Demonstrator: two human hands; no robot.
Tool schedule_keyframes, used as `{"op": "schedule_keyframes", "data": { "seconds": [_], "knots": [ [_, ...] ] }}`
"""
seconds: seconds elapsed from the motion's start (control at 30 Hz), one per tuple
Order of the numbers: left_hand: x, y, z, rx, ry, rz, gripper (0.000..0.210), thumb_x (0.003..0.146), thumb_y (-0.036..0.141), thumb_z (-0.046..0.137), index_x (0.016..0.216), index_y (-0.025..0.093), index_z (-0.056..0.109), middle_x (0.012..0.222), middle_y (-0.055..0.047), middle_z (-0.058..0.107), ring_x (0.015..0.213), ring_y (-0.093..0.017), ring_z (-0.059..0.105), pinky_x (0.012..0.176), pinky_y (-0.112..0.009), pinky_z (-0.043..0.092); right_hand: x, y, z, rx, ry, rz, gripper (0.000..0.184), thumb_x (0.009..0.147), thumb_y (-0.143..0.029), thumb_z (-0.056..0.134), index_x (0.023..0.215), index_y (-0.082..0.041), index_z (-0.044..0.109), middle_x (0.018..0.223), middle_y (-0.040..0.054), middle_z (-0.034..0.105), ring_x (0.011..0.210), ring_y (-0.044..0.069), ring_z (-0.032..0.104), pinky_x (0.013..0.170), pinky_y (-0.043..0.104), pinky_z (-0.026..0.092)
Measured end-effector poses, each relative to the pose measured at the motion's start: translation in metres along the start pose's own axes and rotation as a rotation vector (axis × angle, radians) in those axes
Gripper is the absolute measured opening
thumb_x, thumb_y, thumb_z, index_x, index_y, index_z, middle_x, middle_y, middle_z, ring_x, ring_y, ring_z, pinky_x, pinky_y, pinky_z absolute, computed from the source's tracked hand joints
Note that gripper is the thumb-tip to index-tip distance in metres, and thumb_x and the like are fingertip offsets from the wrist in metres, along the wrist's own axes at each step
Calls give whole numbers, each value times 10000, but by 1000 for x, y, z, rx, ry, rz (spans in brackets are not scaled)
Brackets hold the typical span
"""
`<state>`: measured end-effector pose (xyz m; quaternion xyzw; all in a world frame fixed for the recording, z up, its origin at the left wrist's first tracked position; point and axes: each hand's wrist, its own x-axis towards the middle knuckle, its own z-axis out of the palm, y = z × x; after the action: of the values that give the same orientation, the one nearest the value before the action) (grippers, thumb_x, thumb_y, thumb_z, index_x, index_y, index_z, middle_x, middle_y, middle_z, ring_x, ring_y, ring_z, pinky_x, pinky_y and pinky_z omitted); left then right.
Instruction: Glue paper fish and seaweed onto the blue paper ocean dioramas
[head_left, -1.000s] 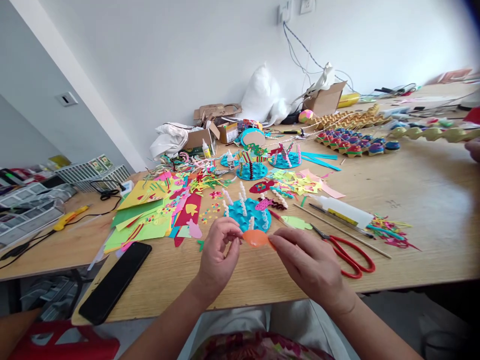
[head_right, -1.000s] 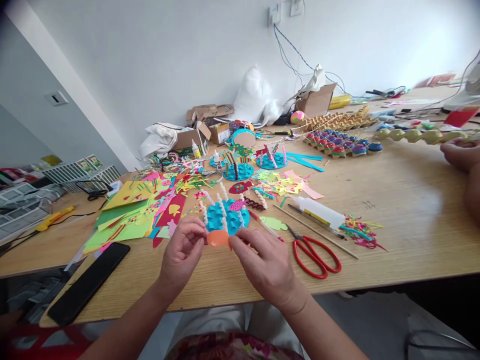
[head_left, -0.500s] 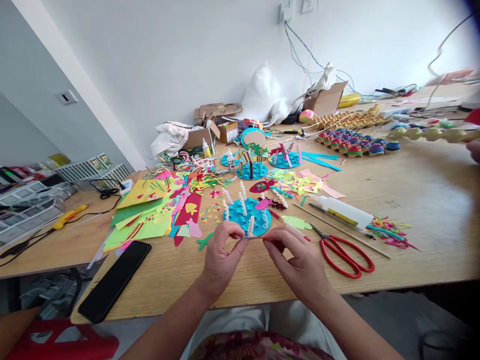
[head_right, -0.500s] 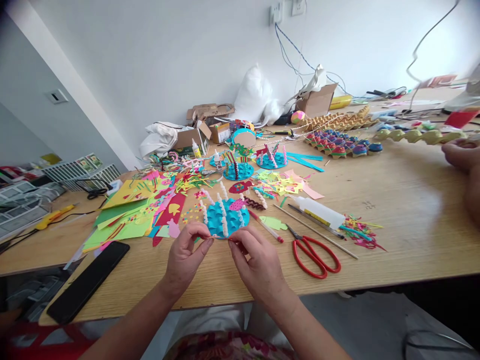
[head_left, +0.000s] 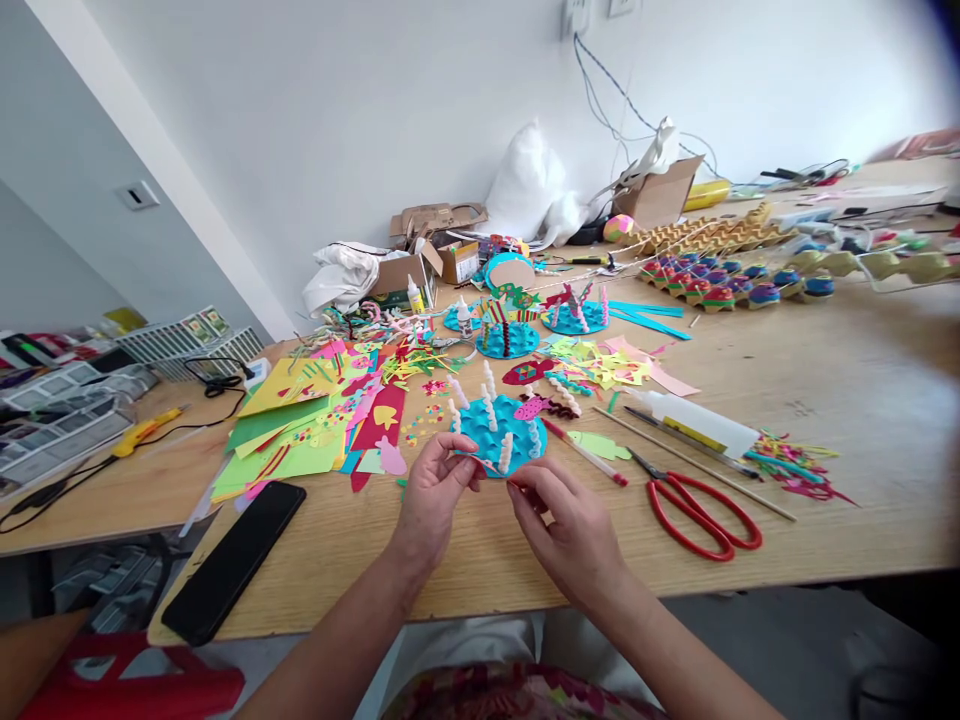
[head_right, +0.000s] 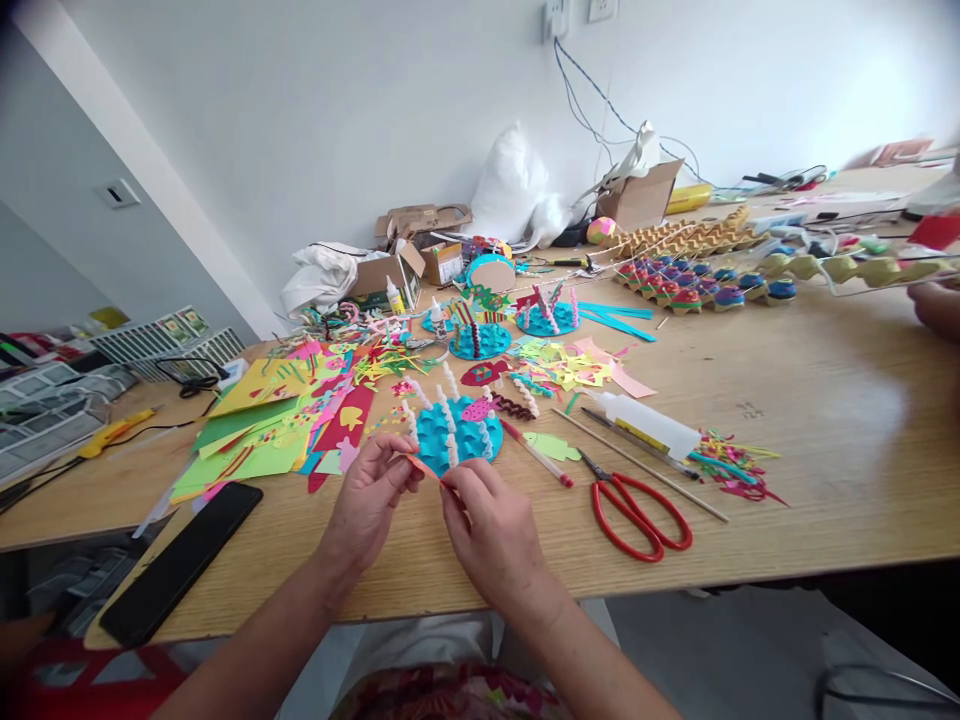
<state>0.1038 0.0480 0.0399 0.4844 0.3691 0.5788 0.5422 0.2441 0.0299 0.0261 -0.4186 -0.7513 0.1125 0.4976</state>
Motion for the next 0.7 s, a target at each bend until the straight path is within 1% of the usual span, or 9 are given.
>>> {"op": "schedule_keyframes", "data": {
  "seconds": [0.1,0.17,0.23,0.3,0.37,0.43,0.5,0.6,0.7],
  "knots": [
    [-2,1,4,-33,92,14,174,717,177,587,842,195,466,859,14,536,708,-86,541,649,-208,430,1,-1,3,-26,24,14,80,813,-135,441,779,-184,496,722,9,523,598,91,497,541,188,391],
    [-6,-1,8,-27,147,23,153,723,208,586,808,187,461,841,6,536,734,-103,548,677,-230,441,3,-1,5,-56,51,30,86,814,-145,440,750,-180,486,692,5,507,578,91,486,526,188,382],
    [-11,-4,11,-28,137,6,136,735,236,576,798,178,471,816,-7,553,750,-114,551,704,-246,444,4,-2,8,-102,53,23,103,815,-150,435,728,-177,484,675,7,500,576,97,482,520,192,375],
    [-17,-6,14,-64,129,-13,166,729,241,588,838,182,477,850,-15,572,808,-124,555,750,-256,439,4,-3,11,-150,43,2,118,816,-148,426,723,-173,493,678,15,509,576,100,482,518,195,369],
    [-23,-8,17,-127,169,-27,225,714,233,609,889,195,474,911,-13,576,884,-132,551,800,-264,428,3,-4,14,-191,37,-15,129,819,-149,420,723,-168,506,689,23,522,572,101,482,519,197,363],
    [-27,-10,18,-173,203,-58,239,715,238,612,912,196,482,945,-15,575,914,-136,548,822,-266,421,2,-6,17,-228,29,-26,142,823,-156,417,722,-166,516,688,27,529,574,104,482,522,200,355],
    [-30,-11,19,-193,182,-88,233,727,250,602,927,186,502,957,-26,580,908,-140,552,817,-266,422,1,-7,19,-261,12,-40,157,827,-167,413,716,-167,523,676,27,529,587,112,486,526,205,347],
    [-31,-13,20,-220,142,-88,236,730,257,601,940,179,528,959,-40,592,907,-150,555,799,-258,425,0,-9,22,-303,-7,-64,183,835,-184,404,697,-169,524,665,29,527,607,122,490,532,211,337],
    [-31,-12,21,-276,145,-102,238,727,258,601,947,185,548,951,-36,597,904,-152,556,794,-257,423,0,-9,25,-341,-7,-88,207,843,-187,391,686,-170,525,665,30,528,607,125,484,531,215,329]
  ]
}}
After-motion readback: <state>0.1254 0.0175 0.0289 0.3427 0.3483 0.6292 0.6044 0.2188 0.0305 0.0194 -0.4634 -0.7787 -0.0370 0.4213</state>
